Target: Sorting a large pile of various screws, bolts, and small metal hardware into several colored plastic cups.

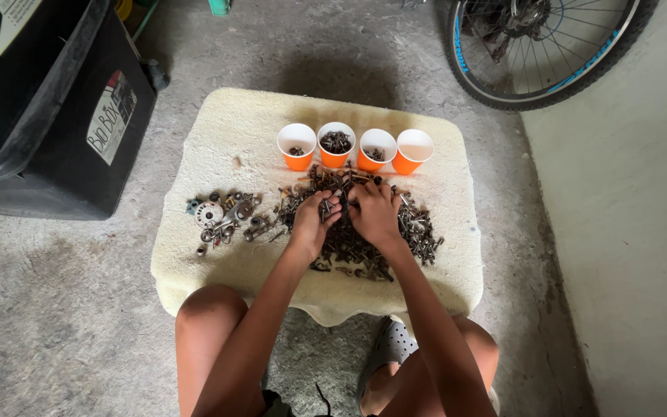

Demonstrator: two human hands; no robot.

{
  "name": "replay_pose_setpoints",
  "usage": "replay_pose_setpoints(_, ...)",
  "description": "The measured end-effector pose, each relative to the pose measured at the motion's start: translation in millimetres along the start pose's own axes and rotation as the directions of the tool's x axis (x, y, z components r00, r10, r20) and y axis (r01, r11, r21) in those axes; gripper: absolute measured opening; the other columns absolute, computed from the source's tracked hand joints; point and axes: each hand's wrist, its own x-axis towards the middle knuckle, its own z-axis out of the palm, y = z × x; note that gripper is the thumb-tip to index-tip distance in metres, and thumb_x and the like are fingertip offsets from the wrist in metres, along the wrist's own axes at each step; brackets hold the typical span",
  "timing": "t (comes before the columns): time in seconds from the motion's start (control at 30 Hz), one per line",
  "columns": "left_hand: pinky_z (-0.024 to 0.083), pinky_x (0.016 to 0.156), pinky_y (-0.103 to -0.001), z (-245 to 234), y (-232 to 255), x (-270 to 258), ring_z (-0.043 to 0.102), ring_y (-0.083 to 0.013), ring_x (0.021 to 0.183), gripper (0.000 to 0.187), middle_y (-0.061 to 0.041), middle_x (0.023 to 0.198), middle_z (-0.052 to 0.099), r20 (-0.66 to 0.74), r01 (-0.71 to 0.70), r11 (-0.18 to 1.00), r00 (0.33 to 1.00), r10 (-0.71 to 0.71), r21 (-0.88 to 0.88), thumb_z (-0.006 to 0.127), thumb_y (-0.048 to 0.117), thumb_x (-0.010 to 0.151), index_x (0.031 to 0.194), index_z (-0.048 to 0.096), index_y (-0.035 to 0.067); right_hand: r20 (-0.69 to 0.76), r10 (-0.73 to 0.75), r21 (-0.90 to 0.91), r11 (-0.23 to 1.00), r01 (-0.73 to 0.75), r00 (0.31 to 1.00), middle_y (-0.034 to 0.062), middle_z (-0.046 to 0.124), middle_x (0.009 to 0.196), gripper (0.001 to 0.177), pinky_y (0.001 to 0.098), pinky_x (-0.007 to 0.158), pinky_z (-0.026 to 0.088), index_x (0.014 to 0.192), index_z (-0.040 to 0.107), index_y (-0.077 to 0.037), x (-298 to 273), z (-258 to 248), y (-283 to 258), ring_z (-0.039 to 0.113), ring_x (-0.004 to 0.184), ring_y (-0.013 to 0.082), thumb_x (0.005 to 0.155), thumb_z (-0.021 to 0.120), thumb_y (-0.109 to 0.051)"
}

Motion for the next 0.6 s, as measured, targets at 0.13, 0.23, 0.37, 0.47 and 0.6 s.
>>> replay_pose_setpoints(0.13, 0.053, 0.091, -0.037, 2, 2, -6, 0.065, -0.0187, 0.097, 0.028, -0.009, 0.105, 0.068, -0.008, -0.023, 0.999, 1.000, 0.023, 0.038, 0.046, 0.026, 0.106, 0.118, 0.061, 0.005, 0.019, 0.049, 0.166, 0.985, -0.051, 0.999, 0.0030, 0.070, 0.111, 0.014, 0.0531, 0.096, 0.039, 0.096, 0.071, -0.015, 4, -12, -1, 0.058, 0.108, 0.0302, 0.083, 0.076, -0.011)
replay_pose_setpoints(0.23, 0.051, 0.092, -0.037, 4, 5, -7, 0.064, -0.0182, 0.097, 0.025, -0.007, 0.105, 0.067, 0.021, -0.030, 0.999, 0.999, 0.029, 0.020, 0.047, 0.024, 0.106, 0.118, 0.060, 0.006, -0.051, -0.043, 0.510, 0.858, 0.063, 0.998, 0.0081, 0.072, 0.104, 0.019, 0.0395, 0.090, 0.055, 0.103, 0.067, -0.007, 10, 0, 14, 0.070, 0.098, 0.0239, 0.085, 0.074, -0.007)
replay_pose_setpoints(0.37, 0.053, 0.088, -0.038, 0, 0, -1, 0.065, -0.0196, 0.095, 0.026, -0.009, 0.102, 0.070, 0.063, 0.010, 0.998, 0.998, -0.007, -0.060, 0.044, 0.024, 0.107, 0.117, 0.060, 0.006, -0.078, -0.162, 0.673, 0.719, 0.172, 0.984, 0.0095, 0.073, 0.108, 0.024, 0.0362, 0.090, 0.057, 0.115, 0.067, -0.005, 14, 6, 16, 0.073, 0.100, 0.0242, 0.091, 0.071, -0.006)
replay_pose_setpoints(0.47, 0.055, 0.087, -0.038, -9, -8, 1, 0.066, -0.0205, 0.093, 0.026, -0.008, 0.100, 0.070, 0.054, 0.012, 0.997, 0.999, -0.008, -0.078, 0.045, 0.025, 0.108, 0.115, 0.060, 0.004, -0.172, -0.095, 0.417, 0.895, 0.160, 0.980, 0.0094, 0.071, 0.118, 0.034, 0.0434, 0.096, 0.050, 0.122, 0.069, -0.012, 5, 7, 13, 0.065, 0.109, 0.0309, 0.088, 0.072, -0.010)
replay_pose_setpoints(0.6, 0.056, 0.084, -0.038, -6, -1, 4, 0.068, -0.0212, 0.091, 0.027, -0.009, 0.099, 0.071, 0.025, 0.024, 0.995, 0.999, -0.022, -0.098, 0.046, 0.026, 0.105, 0.113, 0.061, 0.005, -0.146, -0.079, 0.022, 0.996, 0.083, 0.986, 0.0067, 0.063, 0.123, 0.039, 0.0559, 0.093, 0.038, 0.127, 0.069, -0.022, 3, 19, 12, 0.051, 0.119, 0.0343, 0.088, 0.070, -0.023)
